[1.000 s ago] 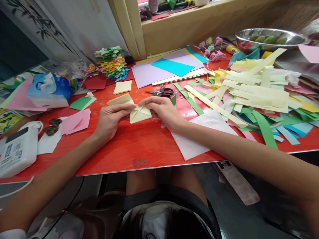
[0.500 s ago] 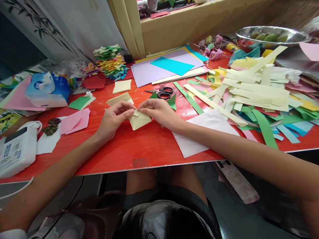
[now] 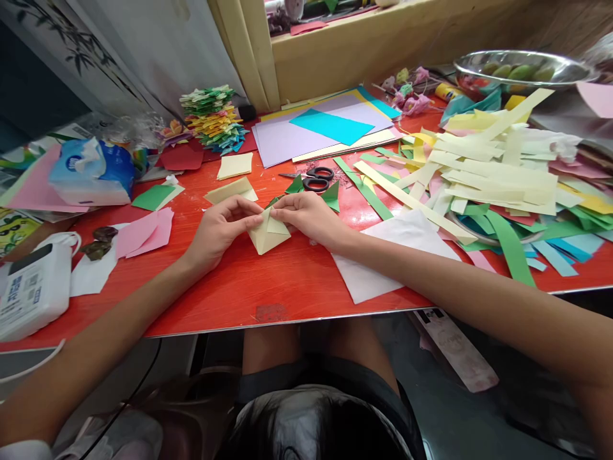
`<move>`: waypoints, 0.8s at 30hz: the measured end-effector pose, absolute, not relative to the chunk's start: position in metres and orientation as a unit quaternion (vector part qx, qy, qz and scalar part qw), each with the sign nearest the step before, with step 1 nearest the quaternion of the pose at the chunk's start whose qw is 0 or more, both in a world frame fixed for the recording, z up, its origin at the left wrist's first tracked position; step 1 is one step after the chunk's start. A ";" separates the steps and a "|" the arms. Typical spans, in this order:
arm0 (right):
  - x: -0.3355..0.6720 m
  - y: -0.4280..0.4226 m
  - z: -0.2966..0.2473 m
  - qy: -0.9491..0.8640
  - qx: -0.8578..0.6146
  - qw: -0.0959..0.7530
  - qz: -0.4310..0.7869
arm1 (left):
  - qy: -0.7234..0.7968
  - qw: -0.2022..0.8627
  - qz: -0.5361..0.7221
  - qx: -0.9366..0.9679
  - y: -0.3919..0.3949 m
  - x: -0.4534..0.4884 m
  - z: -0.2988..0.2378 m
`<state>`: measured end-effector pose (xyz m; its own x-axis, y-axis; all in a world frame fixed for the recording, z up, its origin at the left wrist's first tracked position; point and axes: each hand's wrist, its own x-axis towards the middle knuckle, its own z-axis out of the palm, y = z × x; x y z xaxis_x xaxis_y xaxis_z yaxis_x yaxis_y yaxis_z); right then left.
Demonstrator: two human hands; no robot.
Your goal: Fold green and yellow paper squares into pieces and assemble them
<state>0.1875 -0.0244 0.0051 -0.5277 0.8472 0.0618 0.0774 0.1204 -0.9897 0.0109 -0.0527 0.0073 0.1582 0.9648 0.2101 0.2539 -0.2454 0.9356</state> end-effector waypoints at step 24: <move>0.189 -0.030 0.010 -0.700 -0.359 0.384 0.483 | 0.475 0.454 0.400 0.639 -0.054 0.010 0.015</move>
